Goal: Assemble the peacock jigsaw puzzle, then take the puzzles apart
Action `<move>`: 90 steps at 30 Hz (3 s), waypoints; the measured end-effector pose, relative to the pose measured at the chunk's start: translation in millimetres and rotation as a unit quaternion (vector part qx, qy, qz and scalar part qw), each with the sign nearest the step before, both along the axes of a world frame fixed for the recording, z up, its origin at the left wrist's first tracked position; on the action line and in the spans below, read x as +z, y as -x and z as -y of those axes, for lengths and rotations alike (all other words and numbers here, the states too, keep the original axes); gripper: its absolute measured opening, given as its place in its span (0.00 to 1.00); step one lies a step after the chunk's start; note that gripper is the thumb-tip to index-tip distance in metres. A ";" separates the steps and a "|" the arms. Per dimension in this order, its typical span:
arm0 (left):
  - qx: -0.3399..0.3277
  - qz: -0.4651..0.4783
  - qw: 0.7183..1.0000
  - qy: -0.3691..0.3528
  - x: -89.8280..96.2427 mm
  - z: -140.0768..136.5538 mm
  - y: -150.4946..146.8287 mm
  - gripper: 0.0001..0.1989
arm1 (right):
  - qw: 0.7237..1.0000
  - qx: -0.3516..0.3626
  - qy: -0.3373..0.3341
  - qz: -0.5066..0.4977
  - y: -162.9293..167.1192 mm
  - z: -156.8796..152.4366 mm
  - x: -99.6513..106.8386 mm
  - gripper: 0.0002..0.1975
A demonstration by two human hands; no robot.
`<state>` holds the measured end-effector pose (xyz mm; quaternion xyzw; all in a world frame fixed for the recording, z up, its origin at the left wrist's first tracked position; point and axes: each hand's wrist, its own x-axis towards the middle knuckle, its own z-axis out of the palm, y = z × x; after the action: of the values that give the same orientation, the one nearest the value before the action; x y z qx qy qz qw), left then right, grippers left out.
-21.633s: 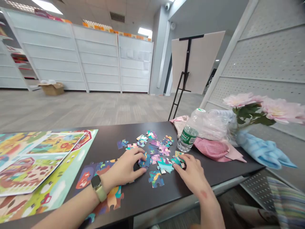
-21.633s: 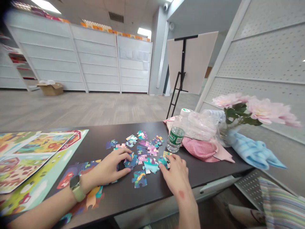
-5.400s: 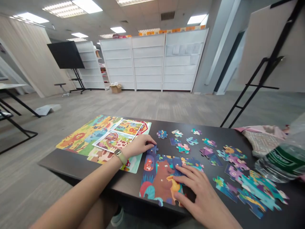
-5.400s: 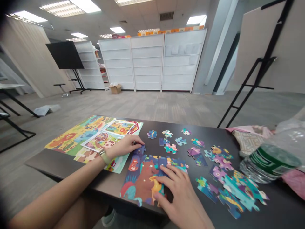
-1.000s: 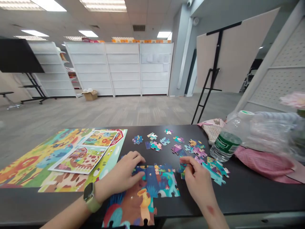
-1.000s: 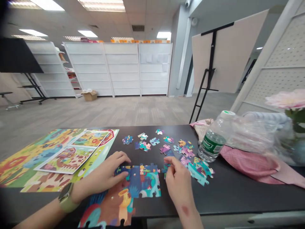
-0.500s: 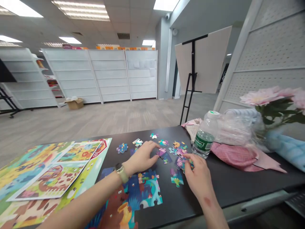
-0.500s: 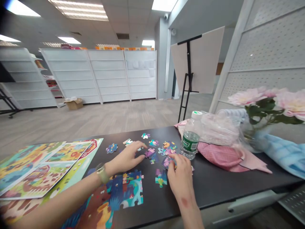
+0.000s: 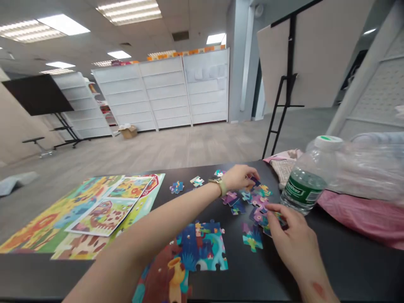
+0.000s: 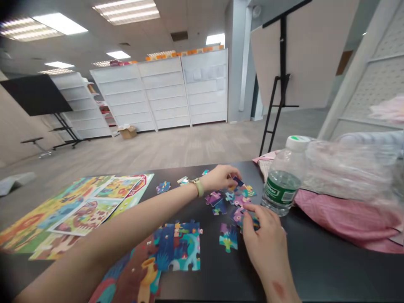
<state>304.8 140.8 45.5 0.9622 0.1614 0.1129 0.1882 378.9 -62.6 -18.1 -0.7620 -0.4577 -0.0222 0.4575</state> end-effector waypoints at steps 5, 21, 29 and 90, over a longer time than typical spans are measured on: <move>0.110 0.163 0.961 0.192 3.1 20.9 120.8 0.09 | 0.998 0.010 0.018 -0.053 -2.2 -0.7 -2.9 0.16; 0.219 0.103 0.970 0.036 -46.0 45.4 251.3 0.07 | 0.974 0.216 -0.002 0.069 126.6 -21.8 5.7 0.11; 0.171 0.089 0.978 0.075 -24.5 53.0 277.0 0.08 | 0.945 0.305 0.080 0.086 128.9 -16.4 12.8 0.11; 0.213 0.135 0.962 0.109 -43.2 -15.9 221.4 0.16 | 0.884 0.389 0.188 0.178 147.9 -10.9 15.9 0.28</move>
<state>83.4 156.6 2.2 0.8550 0.3471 0.2609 0.2837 231.0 -51.6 -2.2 -0.5774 -0.7870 0.1090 0.1881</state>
